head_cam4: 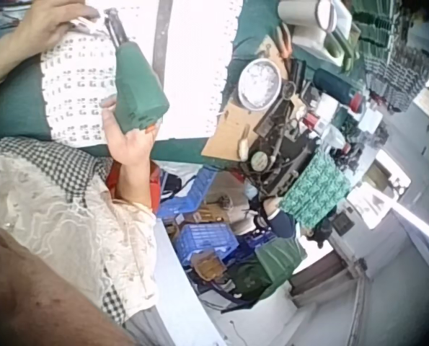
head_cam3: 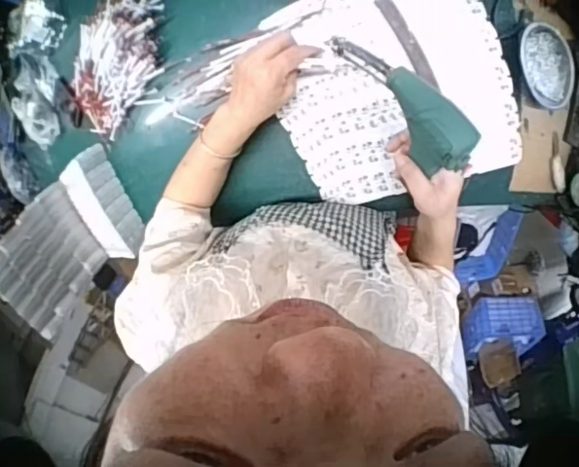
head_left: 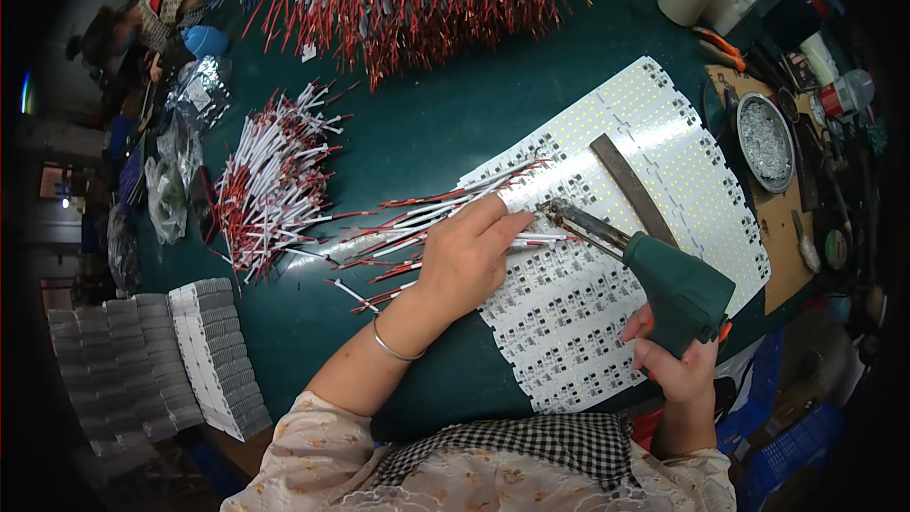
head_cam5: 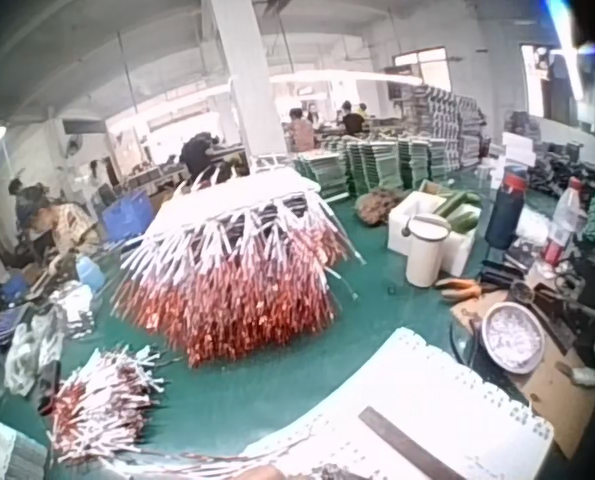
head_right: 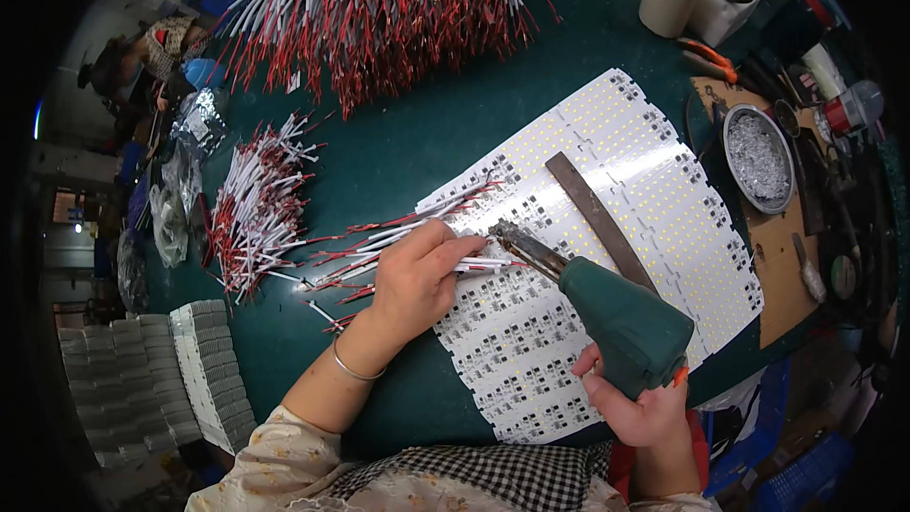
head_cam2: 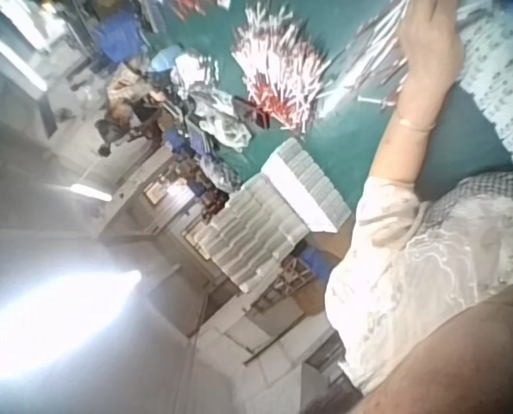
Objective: The person solders wires onto circuit boards using a soldering gun. They repeatedly position wires from a pile onto the boards and solder the wire ends to the contact points.
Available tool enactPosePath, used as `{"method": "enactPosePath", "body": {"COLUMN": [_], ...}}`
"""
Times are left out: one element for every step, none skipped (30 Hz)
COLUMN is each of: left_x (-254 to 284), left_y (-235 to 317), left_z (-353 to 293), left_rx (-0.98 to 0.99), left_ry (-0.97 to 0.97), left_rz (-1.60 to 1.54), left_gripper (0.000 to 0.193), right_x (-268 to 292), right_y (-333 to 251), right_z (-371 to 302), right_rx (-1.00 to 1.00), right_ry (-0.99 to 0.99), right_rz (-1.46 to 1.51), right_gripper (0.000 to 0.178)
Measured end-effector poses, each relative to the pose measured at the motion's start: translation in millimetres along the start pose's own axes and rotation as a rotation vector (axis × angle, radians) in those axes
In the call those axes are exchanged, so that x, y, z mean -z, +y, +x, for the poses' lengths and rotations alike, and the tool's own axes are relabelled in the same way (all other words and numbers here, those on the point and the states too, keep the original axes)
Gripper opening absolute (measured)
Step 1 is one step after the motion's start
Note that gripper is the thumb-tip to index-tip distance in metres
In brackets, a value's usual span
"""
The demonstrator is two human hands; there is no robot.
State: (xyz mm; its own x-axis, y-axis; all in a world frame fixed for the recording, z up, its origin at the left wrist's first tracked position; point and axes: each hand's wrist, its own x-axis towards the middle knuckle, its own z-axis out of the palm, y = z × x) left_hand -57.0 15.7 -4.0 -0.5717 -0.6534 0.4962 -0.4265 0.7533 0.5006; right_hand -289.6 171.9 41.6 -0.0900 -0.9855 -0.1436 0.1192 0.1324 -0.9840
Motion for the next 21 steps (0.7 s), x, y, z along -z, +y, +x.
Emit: {"method": "enactPosePath", "body": {"left_x": [-0.1, -0.1, 0.1, 0.4, 0.9, 0.5, 0.1, -0.5, -1.5, -2.7, -4.2, -3.3, -2.8, -2.6, -3.2, -3.2, -2.7, -2.4, -1.9, -1.2, -0.9], "left_y": [-0.2, -0.4, -0.7, -1.0, -1.2, -1.2, -1.4, -1.7, -1.5, -1.8, -2.3, -2.7, -2.8, -2.9, -2.5, -1.8, -0.7, -0.4, 0.3, 1.4, 2.3], "left_z": [-0.3, -0.5, -1.1, -1.7, -2.1, -2.1, -2.2, -2.5, -2.3, -2.0, -1.5, -2.8, -3.5, -3.9, -3.5, -3.1, -2.5, -2.4, -1.8, -1.1, -1.0], "left_rx": [0.002, -0.002, -0.006, -0.004, -0.002, -0.001, -0.001, -0.001, -0.002, -0.003, -0.009, -0.011, -0.007, -0.009, -0.014, -0.012, -0.012, -0.011, -0.008, -0.003, 0.002], "left_ry": [0.000, 0.001, 0.003, 0.002, 0.000, -0.001, -0.001, 0.001, 0.004, 0.004, 0.009, 0.011, 0.009, 0.015, 0.022, 0.023, 0.024, 0.022, 0.022, 0.024, 0.025], "left_rz": [0.001, 0.004, 0.008, 0.009, 0.012, 0.013, 0.012, 0.013, 0.013, 0.010, 0.005, 0.009, 0.015, 0.019, 0.016, 0.015, 0.014, 0.014, 0.016, 0.025, 0.035], "left_gripper": [0.043, 0.044, 0.045, 0.045, 0.045, 0.046, 0.046, 0.046, 0.046, 0.046, 0.046, 0.046, 0.046, 0.046, 0.046, 0.046, 0.045, 0.045, 0.045, 0.038, 0.031], "right_x": [-2.3, -6.5, -9.5, -10.6, -11.5, -11.7, -10.4, -7.2, -3.2, 1.9, 7.3, 5.5, 2.0, -4.3, -8.7, -6.9, -5.5, -4.4, -3.3, -1.8, -0.2], "right_y": [-1.2, -4.0, -5.9, -7.0, -7.9, -8.6, -8.2, -7.2, -6.3, -2.5, 3.6, 3.9, -0.2, -9.1, -16.5, -15.7, -16.7, -16.6, -16.1, -14.8, -13.6], "right_z": [0.9, 2.7, 4.4, 5.4, 6.4, 6.6, 6.4, 6.2, 5.4, 2.8, -1.5, -0.5, -1.0, -1.7, -1.4, -1.4, -2.2, -2.7, -3.1, -4.0, -5.8], "right_rx": [-0.001, -0.020, -0.040, -0.041, -0.046, -0.050, -0.051, -0.058, -0.064, -0.065, -0.032, 0.002, 0.001, -0.065, -0.130, -0.059, -0.060, -0.069, -0.079, -0.081, -0.047], "right_ry": [-0.001, 0.039, 0.078, 0.076, 0.071, 0.067, 0.068, 0.019, -0.029, -0.027, -0.054, -0.090, -0.096, 0.030, 0.160, 0.187, 0.186, 0.208, 0.230, 0.227, 0.206], "right_rz": [0.001, 0.012, 0.023, 0.024, 0.024, 0.020, 0.020, -0.016, -0.054, -0.056, -0.114, -0.164, -0.160, -0.037, 0.080, 0.130, 0.129, 0.109, 0.089, 0.089, 0.110], "right_gripper": [0.049, 0.049, 0.049, 0.049, 0.049, 0.049, 0.049, 0.049, 0.050, 0.050, 0.051, 0.053, 0.053, 0.054, 0.055, 0.057, 0.057, 0.061, 0.065, 0.065, 0.063]}}
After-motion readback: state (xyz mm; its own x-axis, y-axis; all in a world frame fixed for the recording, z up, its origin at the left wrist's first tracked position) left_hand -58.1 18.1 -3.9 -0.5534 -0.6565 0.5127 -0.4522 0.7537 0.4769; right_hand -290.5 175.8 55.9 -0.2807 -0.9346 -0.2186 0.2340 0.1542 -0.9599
